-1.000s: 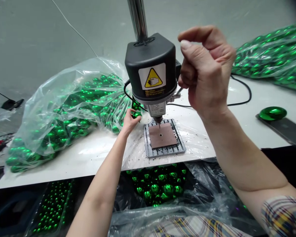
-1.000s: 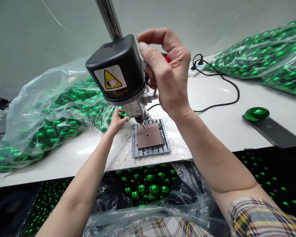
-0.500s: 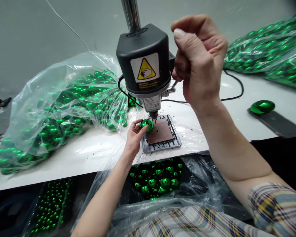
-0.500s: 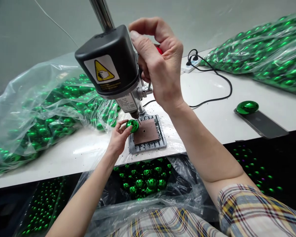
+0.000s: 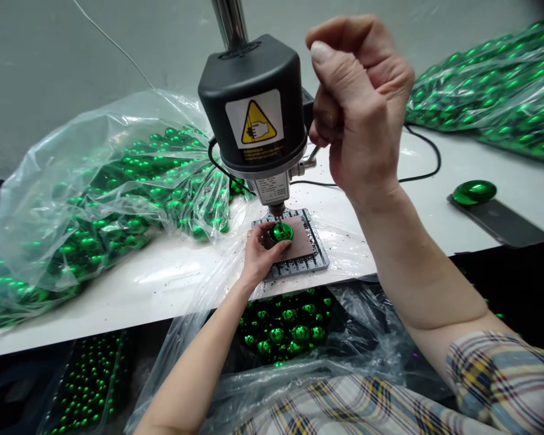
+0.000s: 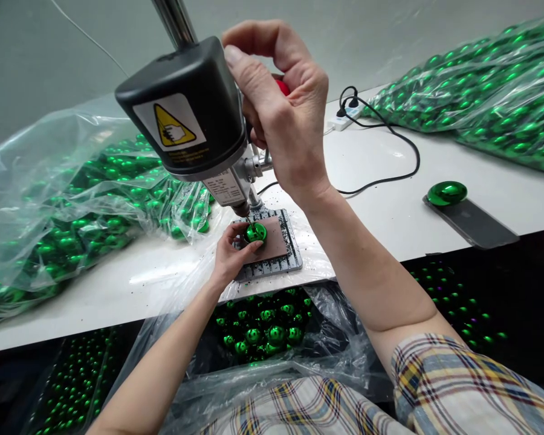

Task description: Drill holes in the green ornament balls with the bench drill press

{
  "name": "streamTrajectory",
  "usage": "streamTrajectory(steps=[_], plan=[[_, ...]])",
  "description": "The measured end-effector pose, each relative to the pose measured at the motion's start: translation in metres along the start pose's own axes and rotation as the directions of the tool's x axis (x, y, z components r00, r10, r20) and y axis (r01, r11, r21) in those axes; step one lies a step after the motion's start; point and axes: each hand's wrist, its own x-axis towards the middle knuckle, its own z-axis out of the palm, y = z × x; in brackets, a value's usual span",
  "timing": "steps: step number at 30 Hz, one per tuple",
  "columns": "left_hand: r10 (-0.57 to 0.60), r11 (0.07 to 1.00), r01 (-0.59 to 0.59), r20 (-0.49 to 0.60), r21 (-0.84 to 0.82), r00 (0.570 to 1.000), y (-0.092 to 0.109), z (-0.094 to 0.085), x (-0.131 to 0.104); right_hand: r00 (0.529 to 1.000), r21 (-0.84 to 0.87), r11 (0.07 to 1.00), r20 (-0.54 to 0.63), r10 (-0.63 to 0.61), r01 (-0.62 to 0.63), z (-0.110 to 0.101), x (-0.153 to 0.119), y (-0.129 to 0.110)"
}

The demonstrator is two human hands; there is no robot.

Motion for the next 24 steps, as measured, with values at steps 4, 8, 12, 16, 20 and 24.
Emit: streamTrajectory(steps=[4,8,12,16,20,24], plan=[[0.051,0.997,-0.050,-0.008,0.062,0.999,0.001,0.004,-0.002,1.000,-0.024,0.999,0.008,-0.025,0.025,0.000,-0.001,-0.001],[0.043,0.999,-0.043,0.005,0.016,0.999,0.002,0.005,-0.002,0.999,0.009,0.999,-0.008,-0.045,0.045,0.000,-0.011,-0.004],[0.031,0.999,-0.031,0.009,0.027,0.999,0.003,0.004,-0.003,0.993,0.065,0.991,-0.031,-0.117,0.119,-0.001,-0.026,-0.006],[0.022,0.999,-0.022,0.010,0.027,1.000,0.003,0.004,-0.003,0.977,-0.047,0.976,-0.016,-0.215,0.214,-0.008,-0.032,0.002],[0.034,0.999,-0.034,0.005,0.035,0.999,0.000,0.005,-0.002,0.970,-0.126,0.962,0.025,-0.241,0.242,-0.015,-0.031,0.014],[0.045,0.998,-0.045,0.003,0.038,0.999,-0.004,0.005,-0.002,0.967,-0.088,0.963,-0.014,-0.255,0.253,-0.017,-0.043,0.011]])
